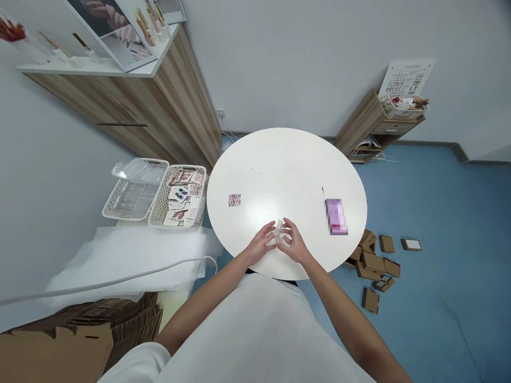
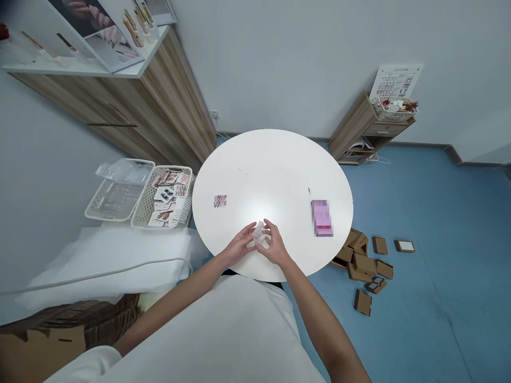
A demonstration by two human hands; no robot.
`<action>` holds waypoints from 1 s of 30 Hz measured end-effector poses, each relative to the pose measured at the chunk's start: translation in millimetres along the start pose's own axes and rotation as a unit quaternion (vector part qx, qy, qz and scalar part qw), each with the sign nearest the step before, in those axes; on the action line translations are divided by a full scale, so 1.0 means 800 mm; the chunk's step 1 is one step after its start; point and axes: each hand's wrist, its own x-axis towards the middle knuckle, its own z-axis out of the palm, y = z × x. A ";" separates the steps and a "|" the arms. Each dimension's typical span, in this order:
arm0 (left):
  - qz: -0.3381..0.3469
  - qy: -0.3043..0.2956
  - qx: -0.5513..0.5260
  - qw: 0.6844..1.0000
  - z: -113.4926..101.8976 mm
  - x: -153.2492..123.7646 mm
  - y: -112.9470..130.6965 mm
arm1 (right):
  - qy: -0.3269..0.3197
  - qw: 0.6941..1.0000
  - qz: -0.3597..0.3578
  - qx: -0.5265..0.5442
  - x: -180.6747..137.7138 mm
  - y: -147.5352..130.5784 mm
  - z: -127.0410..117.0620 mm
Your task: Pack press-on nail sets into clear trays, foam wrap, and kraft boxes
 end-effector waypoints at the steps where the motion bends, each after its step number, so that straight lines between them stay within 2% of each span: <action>1: -0.018 -0.002 -0.019 1.000 -0.005 -0.003 0.001 | 0.005 1.000 -0.005 -0.001 0.002 -0.002 0.008; 7: -0.097 -0.024 -0.077 0.992 -0.034 -0.002 0.008 | 0.039 0.996 -0.057 -0.053 0.015 -0.012 0.030; 13: -0.129 -0.024 -0.101 0.986 -0.043 0.010 0.012 | 0.023 0.984 -0.080 -0.160 0.018 -0.030 0.015; 16: -0.128 -0.016 -0.106 0.986 -0.043 0.013 0.012 | -0.015 0.973 -0.096 -0.211 0.024 -0.046 -0.007; 19: -0.117 0.000 -0.101 0.988 -0.041 0.017 0.010 | -0.088 0.956 -0.122 -0.254 0.036 -0.065 -0.034; 23: -0.093 0.040 -0.073 0.992 -0.035 0.023 0.009 | -0.176 0.915 -0.142 -0.334 0.049 -0.082 -0.060; 27: -0.052 0.061 -0.048 0.996 -0.028 0.029 0.007 | -0.217 0.886 -0.129 -0.389 0.054 -0.077 -0.068; 30: -0.023 0.075 -0.007 0.997 -0.024 0.031 0.006 | -0.225 0.867 -0.148 -0.419 0.056 -0.064 -0.069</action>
